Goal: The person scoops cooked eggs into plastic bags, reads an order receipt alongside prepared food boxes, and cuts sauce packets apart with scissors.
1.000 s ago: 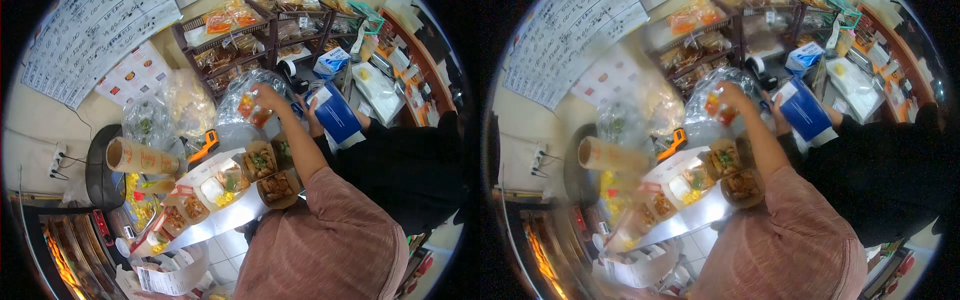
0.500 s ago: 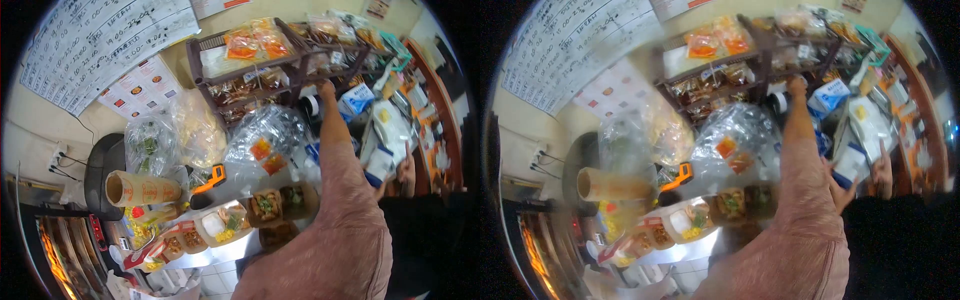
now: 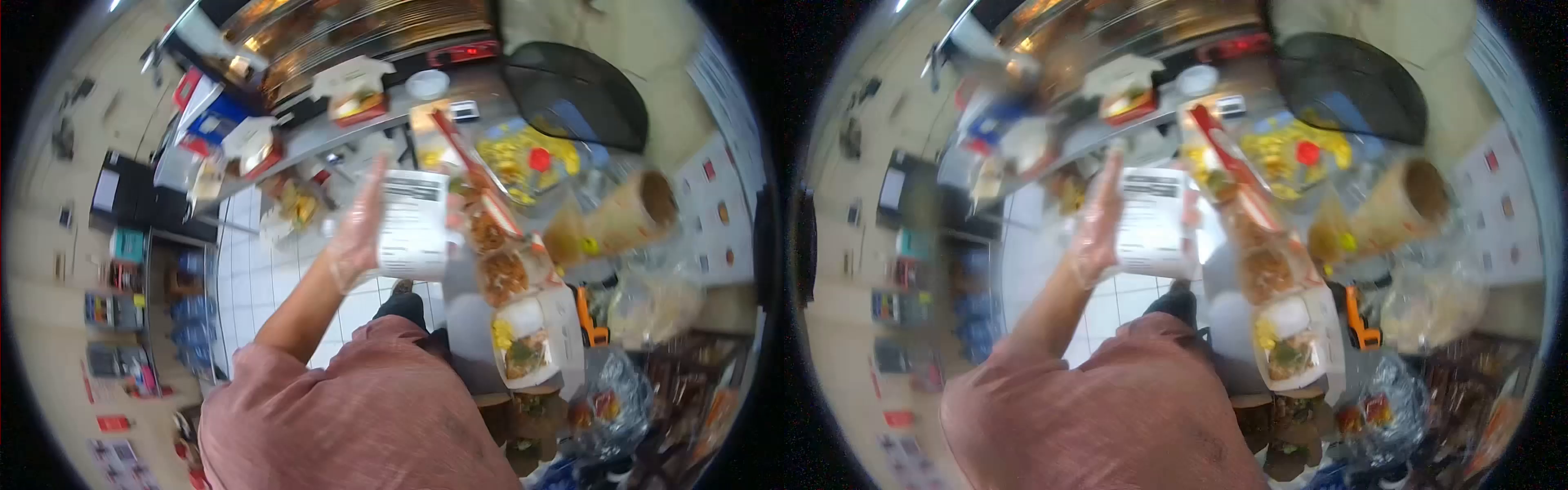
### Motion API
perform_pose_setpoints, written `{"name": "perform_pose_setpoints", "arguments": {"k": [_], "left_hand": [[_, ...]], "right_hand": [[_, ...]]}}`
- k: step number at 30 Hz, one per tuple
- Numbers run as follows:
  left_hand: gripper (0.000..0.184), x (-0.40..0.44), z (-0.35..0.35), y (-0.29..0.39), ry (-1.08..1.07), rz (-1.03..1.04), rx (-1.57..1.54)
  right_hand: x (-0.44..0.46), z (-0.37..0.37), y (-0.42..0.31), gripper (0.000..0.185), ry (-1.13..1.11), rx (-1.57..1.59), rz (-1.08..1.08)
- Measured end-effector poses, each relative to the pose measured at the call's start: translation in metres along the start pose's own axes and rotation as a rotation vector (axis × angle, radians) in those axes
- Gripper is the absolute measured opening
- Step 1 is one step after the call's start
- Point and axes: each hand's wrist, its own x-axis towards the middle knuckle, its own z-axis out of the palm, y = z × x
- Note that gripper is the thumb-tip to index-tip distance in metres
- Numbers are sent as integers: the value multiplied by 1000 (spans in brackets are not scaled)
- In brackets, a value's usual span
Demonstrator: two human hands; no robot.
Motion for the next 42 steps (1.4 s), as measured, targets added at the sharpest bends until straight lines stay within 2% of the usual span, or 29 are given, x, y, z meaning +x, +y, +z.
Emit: {"name": "perform_pose_setpoints", "arguments": {"k": [3,7,13,18,19,20,21,22,23,25,26,29,32,33,35,36,37,38,39,41,42], "left_hand": [[83,-14,-20,13,91,-51,-98],[83,-52,-60,45,-57,-40,-274],[80,-121,-119,128,-86,173,-321],[81,-197,-191,196,9,333,-348],[82,-209,-208,209,20,369,-358],[83,-221,-228,222,-3,412,-346],[83,-235,-241,234,-7,406,-359],[83,-248,-249,244,40,454,-358],[83,-260,-257,252,92,502,-359],[83,-280,-268,257,113,534,-390],[83,-292,-273,261,142,573,-397],[84,-320,-285,273,176,620,-427],[80,-333,-296,271,277,709,-430],[80,-331,-300,272,265,664,-436],[78,-319,-303,274,311,727,-431],[78,-312,-305,276,322,704,-405],[77,-301,-308,280,313,650,-374],[77,-288,-310,283,267,592,-366],[77,-277,-307,276,229,558,-363],[76,-235,-280,272,-38,494,-369],[77,-227,-284,275,57,367,-253]], "right_hand": [[13,-41,-10,30,21,-1,11],[42,-134,-75,29,93,-36,14],[107,-152,-312,27,210,16,57],[83,-81,-496,26,325,64,169],[94,-12,-523,23,31,-92,223],[100,73,-570,23,-61,170,199],[96,155,-586,22,-210,433,468],[101,223,-637,21,-426,571,471],[96,292,-659,16,-561,613,396],[85,412,-704,11,-608,724,268],[75,480,-713,12,-554,736,208],[84,563,-769,12,-572,617,267],[83,592,-781,6,-558,579,348],[80,605,-768,6,-549,636,299],[74,603,-737,5,-505,728,224],[61,595,-715,4,-561,957,505],[59,556,-691,8,-545,720,278],[52,523,-669,10,-580,679,400],[34,475,-645,10,-519,681,433],[11,398,-592,11,-364,640,509],[-11,353,-573,11,-227,679,588]]}}
